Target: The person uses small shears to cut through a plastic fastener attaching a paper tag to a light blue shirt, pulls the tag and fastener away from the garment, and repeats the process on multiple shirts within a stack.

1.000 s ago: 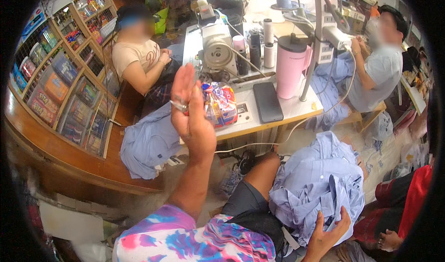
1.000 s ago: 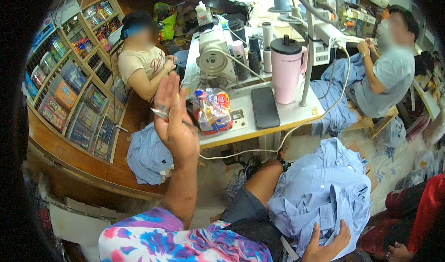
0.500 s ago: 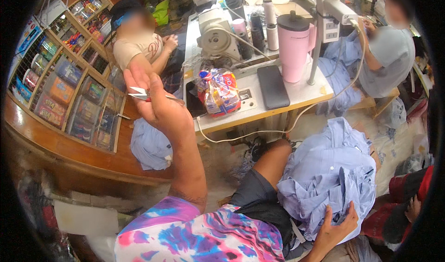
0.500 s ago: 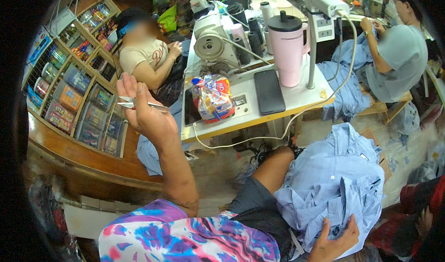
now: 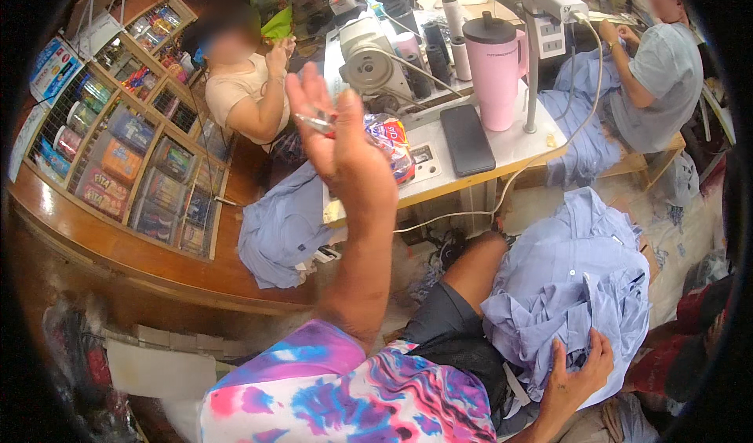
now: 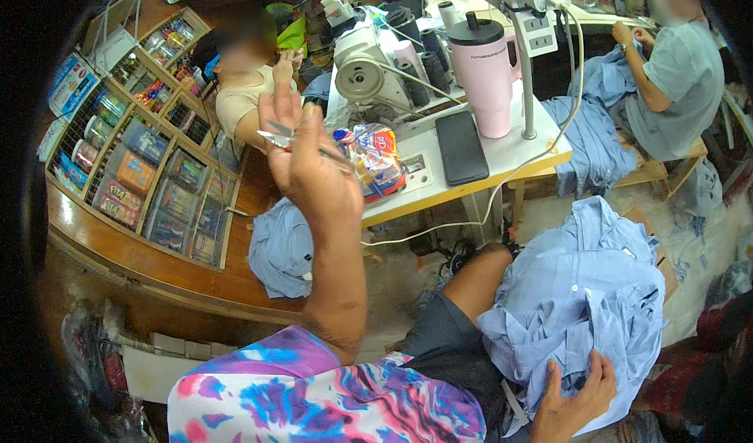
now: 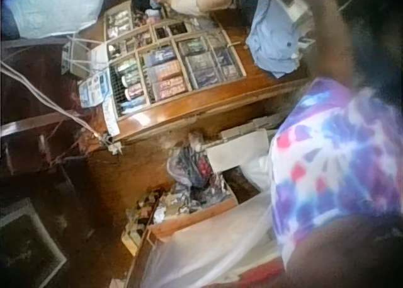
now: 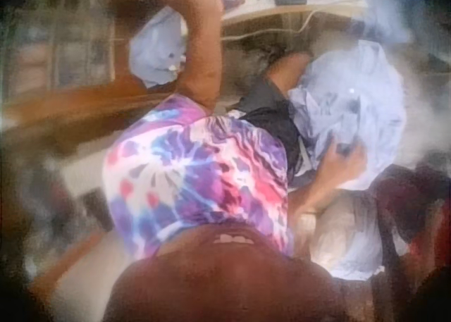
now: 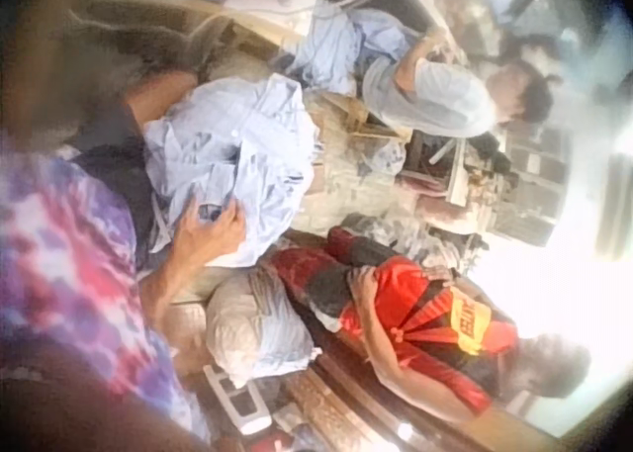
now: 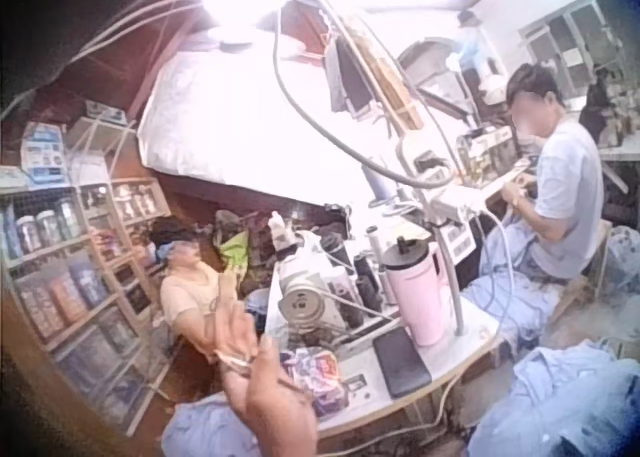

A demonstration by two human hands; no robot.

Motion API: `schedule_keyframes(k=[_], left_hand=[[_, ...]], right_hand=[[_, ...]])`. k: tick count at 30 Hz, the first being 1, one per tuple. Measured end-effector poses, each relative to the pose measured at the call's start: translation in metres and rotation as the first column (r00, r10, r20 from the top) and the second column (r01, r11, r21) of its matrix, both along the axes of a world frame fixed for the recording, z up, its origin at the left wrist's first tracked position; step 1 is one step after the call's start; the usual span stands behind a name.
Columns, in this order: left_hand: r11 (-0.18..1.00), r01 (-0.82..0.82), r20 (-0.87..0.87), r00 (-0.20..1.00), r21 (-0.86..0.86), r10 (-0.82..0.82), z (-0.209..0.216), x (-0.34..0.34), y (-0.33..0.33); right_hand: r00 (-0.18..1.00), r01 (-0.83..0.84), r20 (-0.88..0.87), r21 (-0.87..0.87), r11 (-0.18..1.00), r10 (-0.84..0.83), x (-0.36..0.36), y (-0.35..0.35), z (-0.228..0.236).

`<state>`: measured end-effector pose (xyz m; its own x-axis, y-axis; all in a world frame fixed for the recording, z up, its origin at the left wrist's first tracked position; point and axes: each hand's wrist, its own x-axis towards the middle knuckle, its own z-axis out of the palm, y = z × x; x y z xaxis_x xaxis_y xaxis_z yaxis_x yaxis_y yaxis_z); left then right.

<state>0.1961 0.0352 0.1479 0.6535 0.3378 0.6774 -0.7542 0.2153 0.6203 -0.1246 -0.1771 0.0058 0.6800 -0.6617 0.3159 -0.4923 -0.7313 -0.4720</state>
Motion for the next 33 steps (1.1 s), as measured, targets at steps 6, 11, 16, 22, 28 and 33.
schedule_keyframes(k=[6, 11, 16, 22, 28, 33], left_hand=[[0.988, 0.147, -0.043, 0.988, 0.036, -0.146, -0.002, -0.023, -0.035], [0.748, 0.604, -0.447, 0.768, 0.273, -0.458, -0.045, -0.065, -0.073], [0.196, 0.855, -0.769, 0.518, 0.480, -0.376, -0.062, -0.118, -0.108], [-0.037, 0.847, -0.546, 0.308, 0.531, -0.779, -0.144, -0.147, -0.143], [-0.026, 0.748, -0.461, 0.382, 0.664, -0.801, -0.147, -0.122, -0.144], [-0.120, 0.837, -0.602, 0.277, 0.534, -0.749, -0.118, -0.137, -0.150]], right_hand=[[1.000, 0.016, -0.004, 0.012, 1.000, -0.016, -0.018, -0.017, -0.013], [0.979, 0.109, 0.142, 0.251, 0.962, -0.148, -0.015, -0.011, 0.002], [0.919, 0.006, 0.350, 0.452, 0.892, -0.183, -0.020, -0.014, 0.002], [0.758, -0.327, 0.596, 0.698, 0.637, -0.264, -0.021, -0.009, 0.020], [0.882, -0.149, 0.420, 0.677, 0.721, -0.212, -0.027, -0.015, 0.038], [0.855, -0.342, 0.514, 0.668, 0.660, -0.077, -0.039, -0.027, 0.049]])
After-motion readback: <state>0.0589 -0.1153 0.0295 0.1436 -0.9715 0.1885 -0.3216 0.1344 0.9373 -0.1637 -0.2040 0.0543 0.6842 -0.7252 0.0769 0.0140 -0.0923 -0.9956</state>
